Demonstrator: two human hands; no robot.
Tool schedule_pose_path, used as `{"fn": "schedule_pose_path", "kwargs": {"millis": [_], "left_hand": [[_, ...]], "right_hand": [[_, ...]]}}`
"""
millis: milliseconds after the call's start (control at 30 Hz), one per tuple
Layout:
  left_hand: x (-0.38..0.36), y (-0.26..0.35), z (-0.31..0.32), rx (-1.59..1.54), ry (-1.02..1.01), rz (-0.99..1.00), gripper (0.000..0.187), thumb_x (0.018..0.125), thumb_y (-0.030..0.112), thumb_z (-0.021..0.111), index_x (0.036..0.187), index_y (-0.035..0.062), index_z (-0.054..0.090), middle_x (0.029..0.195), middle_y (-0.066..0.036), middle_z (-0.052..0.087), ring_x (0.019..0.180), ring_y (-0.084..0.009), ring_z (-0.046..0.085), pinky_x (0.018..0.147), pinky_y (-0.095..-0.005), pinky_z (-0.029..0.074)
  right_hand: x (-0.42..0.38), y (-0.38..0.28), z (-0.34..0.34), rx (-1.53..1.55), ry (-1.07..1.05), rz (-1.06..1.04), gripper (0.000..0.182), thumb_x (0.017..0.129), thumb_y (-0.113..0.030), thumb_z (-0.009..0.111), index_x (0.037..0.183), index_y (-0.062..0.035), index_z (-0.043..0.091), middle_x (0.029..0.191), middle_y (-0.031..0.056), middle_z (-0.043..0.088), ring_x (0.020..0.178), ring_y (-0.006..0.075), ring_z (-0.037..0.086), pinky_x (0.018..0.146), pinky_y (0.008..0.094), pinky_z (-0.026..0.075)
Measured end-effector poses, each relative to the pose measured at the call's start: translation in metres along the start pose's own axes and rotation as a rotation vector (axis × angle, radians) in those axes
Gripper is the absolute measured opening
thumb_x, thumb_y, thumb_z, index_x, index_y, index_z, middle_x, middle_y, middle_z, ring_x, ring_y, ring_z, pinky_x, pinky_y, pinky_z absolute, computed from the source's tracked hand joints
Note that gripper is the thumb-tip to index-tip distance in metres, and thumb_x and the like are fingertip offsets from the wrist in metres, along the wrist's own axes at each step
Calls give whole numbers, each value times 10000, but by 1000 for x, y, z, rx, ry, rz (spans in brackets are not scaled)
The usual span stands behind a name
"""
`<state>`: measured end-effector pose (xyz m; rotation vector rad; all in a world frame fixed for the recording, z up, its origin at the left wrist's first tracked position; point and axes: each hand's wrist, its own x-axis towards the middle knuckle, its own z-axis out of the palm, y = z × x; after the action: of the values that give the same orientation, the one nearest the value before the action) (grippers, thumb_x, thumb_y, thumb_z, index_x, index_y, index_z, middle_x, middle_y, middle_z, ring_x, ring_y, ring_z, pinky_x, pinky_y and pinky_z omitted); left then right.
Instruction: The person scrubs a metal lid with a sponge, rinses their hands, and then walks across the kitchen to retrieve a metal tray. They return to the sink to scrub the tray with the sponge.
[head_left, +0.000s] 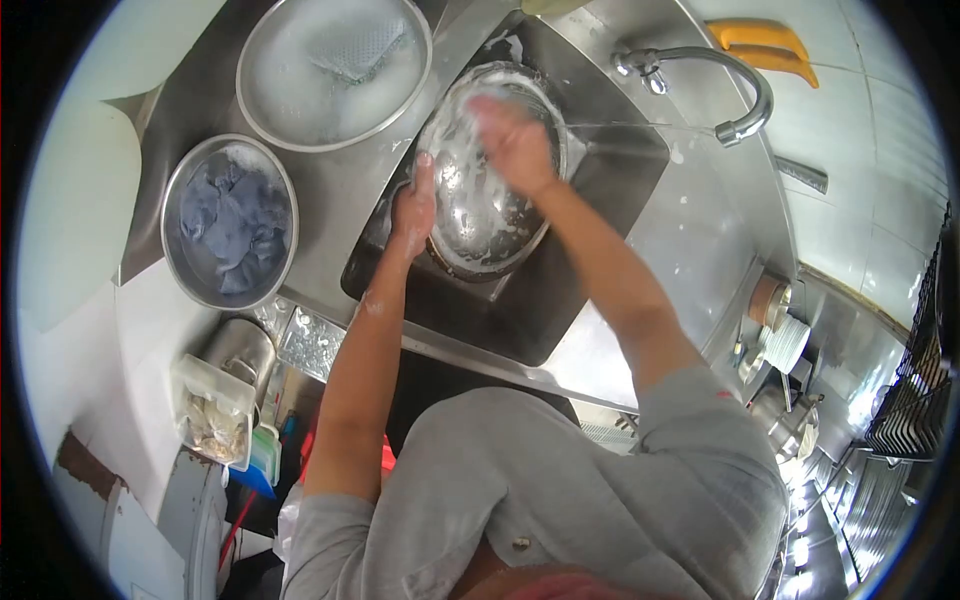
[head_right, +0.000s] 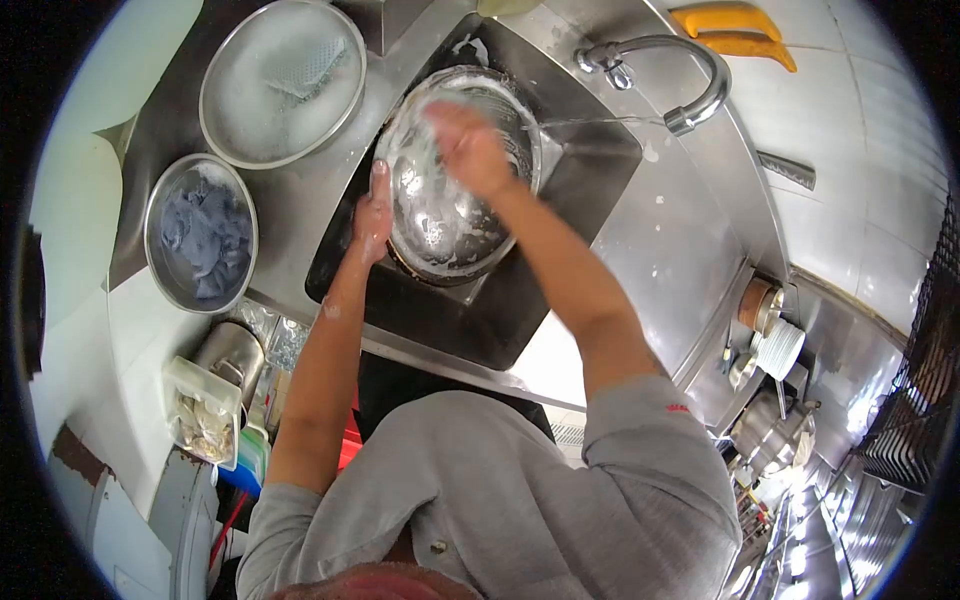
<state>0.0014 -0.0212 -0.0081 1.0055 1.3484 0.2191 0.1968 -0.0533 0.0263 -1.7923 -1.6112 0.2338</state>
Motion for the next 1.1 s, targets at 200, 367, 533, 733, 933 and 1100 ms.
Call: {"fn": "schedule_pose_path", "kwargs": {"millis": [200, 367, 533, 733, 933, 1100], "left_hand": [[3, 2, -2, 93, -2, -18, 1031, 858, 808, 376, 1013, -181, 620, 978, -288, 648, 970, -271, 599, 900, -398, 445], [11, -4, 2, 83, 47, 23, 1006, 876, 796, 342, 921, -171, 617, 870, -293, 650, 917, -324, 616, 880, -428, 447], [3, 6, 2, 99, -2, -11, 1011, 876, 800, 331, 935, -166, 625, 880, -290, 648, 916, -317, 614, 875, -424, 449], [14, 0, 6, -5, 14, 19, 1007, 862, 801, 379, 956, -170, 632, 898, -273, 651, 923, -302, 618, 872, -406, 453], [14, -7, 3, 95, 2, -51, 1035, 854, 807, 387, 1092, -174, 617, 1066, -316, 640, 1052, -317, 611, 931, -392, 441], [4, 2, 4, -7, -47, -47, 1057, 852, 811, 385, 1166, -179, 580, 1143, -304, 627, 1091, -321, 598, 955, -396, 432]], "right_hand": [[24, 41, 13, -97, 59, 312, 173, 772, -10, 608, 907, -87, 683, 1068, 139, 688, 1014, 334, 646, 913, 405, 512], [19, 14, 10, -47, 37, -106, 250, 784, -22, 610, 1004, -89, 708, 1046, 199, 677, 977, 384, 648, 884, 427, 520], [26, 68, -1, -90, 20, 600, 185, 776, -59, 621, 932, -56, 721, 1082, 207, 671, 998, 360, 652, 872, 409, 528], [13, 12, 20, -77, 164, -89, 219, 811, -80, 593, 986, -68, 726, 1104, 194, 671, 977, 344, 658, 821, 418, 546], [-132, 165, 19, -1014, -415, 410, 174, 832, -150, 534, 816, -110, 703, 881, 72, 700, 847, 254, 672, 795, 417, 478], [-196, 7, 23, -368, -76, 1178, 185, 869, -97, 497, 939, -58, 664, 1049, 133, 669, 1037, 329, 627, 901, 474, 461]]}}
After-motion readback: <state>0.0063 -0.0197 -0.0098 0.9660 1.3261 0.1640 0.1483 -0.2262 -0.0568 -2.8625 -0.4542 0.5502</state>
